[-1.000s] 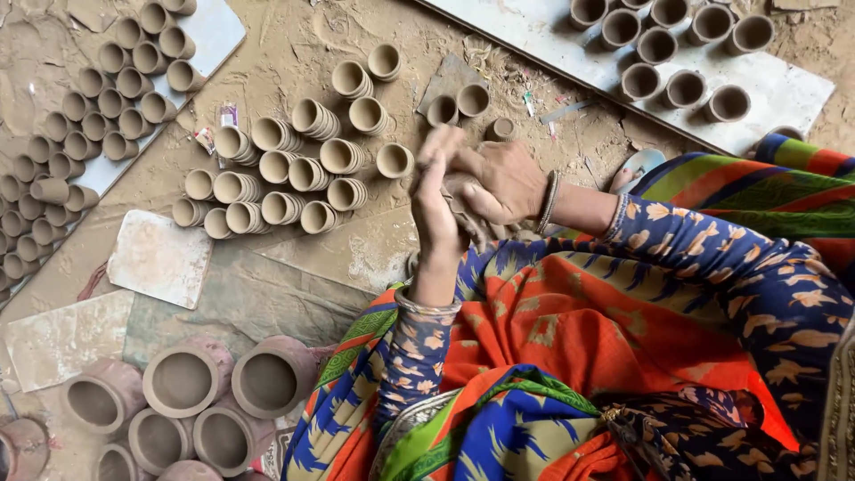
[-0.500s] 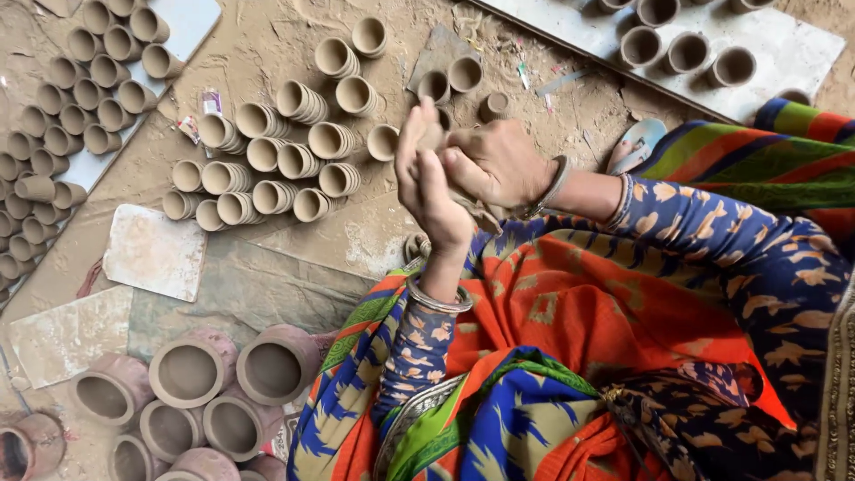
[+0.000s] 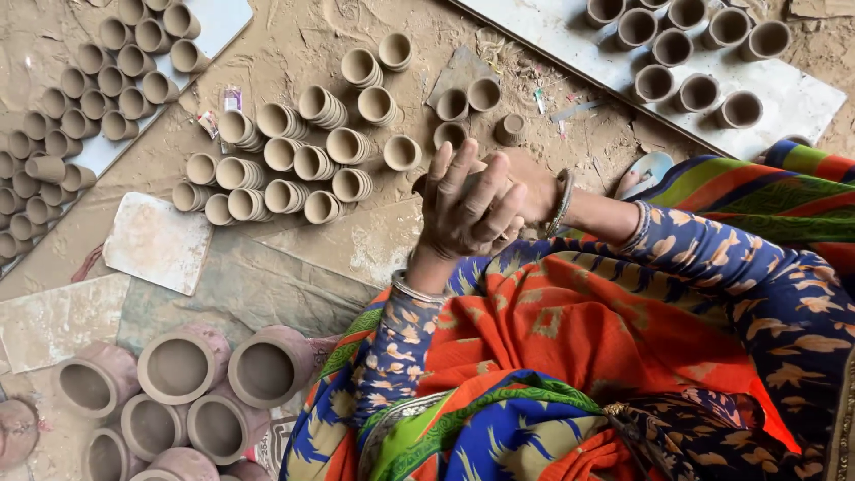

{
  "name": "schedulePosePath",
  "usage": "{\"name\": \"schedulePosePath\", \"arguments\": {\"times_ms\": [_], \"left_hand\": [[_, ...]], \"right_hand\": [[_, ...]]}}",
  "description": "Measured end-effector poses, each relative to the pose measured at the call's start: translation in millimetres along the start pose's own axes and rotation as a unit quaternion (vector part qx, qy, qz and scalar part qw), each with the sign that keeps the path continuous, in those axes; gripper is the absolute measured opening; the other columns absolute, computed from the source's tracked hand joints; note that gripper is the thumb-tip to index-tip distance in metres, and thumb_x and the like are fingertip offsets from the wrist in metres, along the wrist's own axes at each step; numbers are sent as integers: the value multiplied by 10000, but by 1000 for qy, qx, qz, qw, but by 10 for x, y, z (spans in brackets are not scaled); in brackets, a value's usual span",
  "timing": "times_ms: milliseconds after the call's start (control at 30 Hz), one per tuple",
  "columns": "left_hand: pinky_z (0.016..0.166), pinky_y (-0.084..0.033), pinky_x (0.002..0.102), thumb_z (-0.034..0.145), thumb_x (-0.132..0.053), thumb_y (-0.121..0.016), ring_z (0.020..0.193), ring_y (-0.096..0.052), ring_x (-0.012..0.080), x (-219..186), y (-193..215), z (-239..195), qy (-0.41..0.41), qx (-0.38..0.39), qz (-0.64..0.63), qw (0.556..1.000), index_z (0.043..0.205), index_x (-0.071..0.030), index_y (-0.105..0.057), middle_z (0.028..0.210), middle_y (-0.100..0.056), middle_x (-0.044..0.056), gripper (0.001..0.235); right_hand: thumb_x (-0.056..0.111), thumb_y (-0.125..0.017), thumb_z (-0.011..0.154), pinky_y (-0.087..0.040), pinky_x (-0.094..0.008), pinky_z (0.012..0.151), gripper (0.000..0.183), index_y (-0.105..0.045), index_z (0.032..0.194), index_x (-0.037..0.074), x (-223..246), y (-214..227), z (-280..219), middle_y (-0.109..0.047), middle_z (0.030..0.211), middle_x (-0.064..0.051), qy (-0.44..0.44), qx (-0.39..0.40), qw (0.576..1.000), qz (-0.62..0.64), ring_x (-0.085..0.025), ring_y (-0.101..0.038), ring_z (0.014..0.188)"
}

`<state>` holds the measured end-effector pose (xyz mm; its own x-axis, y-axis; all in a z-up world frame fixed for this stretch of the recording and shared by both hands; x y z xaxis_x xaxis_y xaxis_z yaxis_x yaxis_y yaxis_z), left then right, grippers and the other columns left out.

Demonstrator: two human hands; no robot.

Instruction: Forming small clay pots (diyas) by hand.

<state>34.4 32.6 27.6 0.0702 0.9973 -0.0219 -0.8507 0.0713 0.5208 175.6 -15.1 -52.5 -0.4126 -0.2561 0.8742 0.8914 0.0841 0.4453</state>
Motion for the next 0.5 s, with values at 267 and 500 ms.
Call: {"name": "schedulePosePath", "arguments": {"times_ms": [267, 500], "left_hand": [[1276, -361, 460, 1117, -251, -410, 1455, -491, 334, 12, -372, -282, 497, -188, -395, 750, 1464, -2, -476, 1525, -525, 189, 432], [1187, -420, 495, 1135, -265, -387, 1360, -549, 387, 180, -348, -451, 589, -147, -465, 644, 1456, 69, -538, 1470, -571, 259, 487]], "right_hand": [[450, -460, 980, -446, -501, 569, 426, -640, 862, 82, 153, 128, -15, -584, 664, -178, -43, -98, 967, -230, -388, -575, 590], [480, -473, 959, -482, -514, 648, 507, -618, 1149, 32, 78, 54, -25, -626, 777, -209, -27, -58, 969, -239, -409, -614, 693]]}}
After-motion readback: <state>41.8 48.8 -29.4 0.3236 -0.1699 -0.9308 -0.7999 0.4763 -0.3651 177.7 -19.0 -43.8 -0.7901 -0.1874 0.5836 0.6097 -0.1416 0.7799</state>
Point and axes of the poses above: each hand's wrist, its own z-axis towards the middle knuckle, its own y-axis out of the back of the hand, x = y × z, the point moved 2 cm from there along z, towards the middle knuckle
